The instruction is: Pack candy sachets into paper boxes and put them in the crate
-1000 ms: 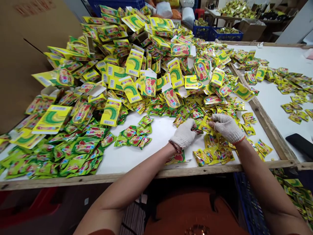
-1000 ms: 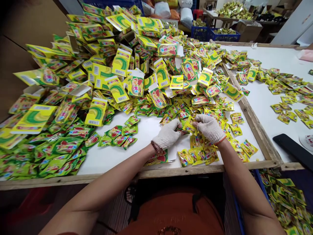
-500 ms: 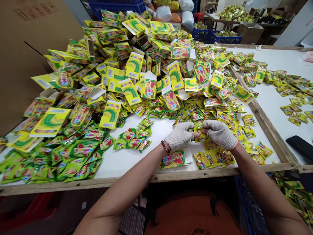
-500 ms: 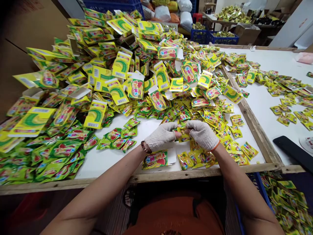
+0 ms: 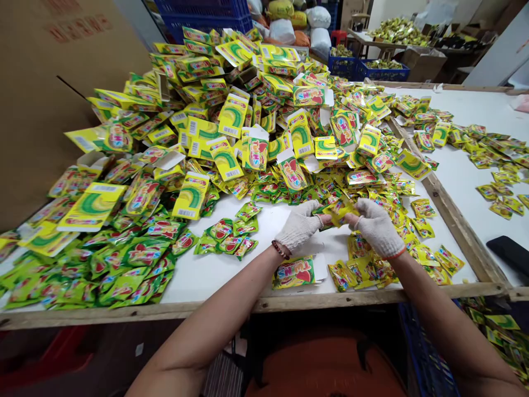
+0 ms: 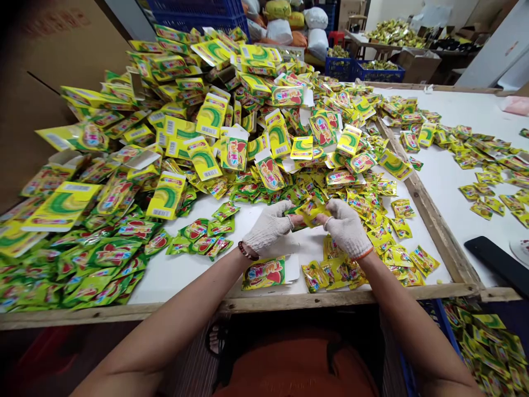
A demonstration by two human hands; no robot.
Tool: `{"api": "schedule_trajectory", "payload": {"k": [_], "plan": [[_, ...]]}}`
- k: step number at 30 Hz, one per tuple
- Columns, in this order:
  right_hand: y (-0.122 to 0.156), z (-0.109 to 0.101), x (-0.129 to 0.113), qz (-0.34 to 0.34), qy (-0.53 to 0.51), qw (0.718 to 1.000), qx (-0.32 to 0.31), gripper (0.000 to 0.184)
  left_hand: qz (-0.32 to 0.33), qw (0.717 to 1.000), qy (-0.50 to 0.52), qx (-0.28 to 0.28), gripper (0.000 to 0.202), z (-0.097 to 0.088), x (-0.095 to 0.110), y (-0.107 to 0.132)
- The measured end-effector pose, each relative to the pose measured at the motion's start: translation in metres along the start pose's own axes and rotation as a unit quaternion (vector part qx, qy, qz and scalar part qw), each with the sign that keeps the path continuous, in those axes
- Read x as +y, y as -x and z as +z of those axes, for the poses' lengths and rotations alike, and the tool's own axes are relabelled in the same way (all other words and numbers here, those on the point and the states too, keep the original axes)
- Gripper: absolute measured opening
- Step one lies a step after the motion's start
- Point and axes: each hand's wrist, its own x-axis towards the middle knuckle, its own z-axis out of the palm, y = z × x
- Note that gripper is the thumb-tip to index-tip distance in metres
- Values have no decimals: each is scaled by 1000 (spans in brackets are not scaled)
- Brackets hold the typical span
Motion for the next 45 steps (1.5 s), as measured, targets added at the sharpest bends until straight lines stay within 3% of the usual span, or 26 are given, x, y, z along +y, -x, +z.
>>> {"api": "schedule_trajectory", "payload": {"k": [2, 7, 11, 14, 20, 23, 25, 26, 29, 31, 33, 36, 39, 45], "plan": [[-1, -7, -3, -12, -19, 999, 26, 37, -7, 1000, -19, -8, 38, -3, -1, -1], [2, -6, -6, -27, 33, 996, -73, 25, -13, 996, -59, -61, 45, -6, -9, 1], [3, 5, 0, -56, 105, 991, -55, 16, -2, 995, -6, -99, 48, -4, -8, 4], [1, 6, 7, -54, 99, 993, -35, 17, 0, 994, 13, -110, 40, -2, -4, 3], [5, 8, 3, -74, 111, 991, -8, 25, 0, 998, 51, -34, 33, 5, -8, 3], [9, 12, -5, -32, 68, 994, -81, 37, 20, 999, -5, -37, 31, 6, -6, 3], [9, 14, -6, 13, 24, 992, -125, 39, 52, 993, -105, 5, 33, 0, 0, -1], [9, 15, -5, 27, 11, 992, -123, 38, 73, 982, -166, 58, 33, -5, 3, -7], [6, 16, 1, 33, 9, 997, -75, 39, 109, 900, -331, 263, 45, -27, 14, -33], [5, 16, 5, 33, 25, 998, -55, 43, 75, 862, -383, 325, 70, -40, 18, -54], [5, 14, 6, 20, 55, 997, -42, 47, 27, 864, -388, 320, 83, -49, 20, -68], [8, 11, 4, -26, 105, 994, -28, 41, 29, 876, -376, 299, 76, -52, 20, -65], [12, 8, -3, -69, 94, 993, -3, 33, 68, 864, -418, 273, 69, -46, 18, -38], [17, 16, -9, -118, 54, 990, 57, 39, 124, 844, -513, 101, 50, -14, -5, 20]]}}
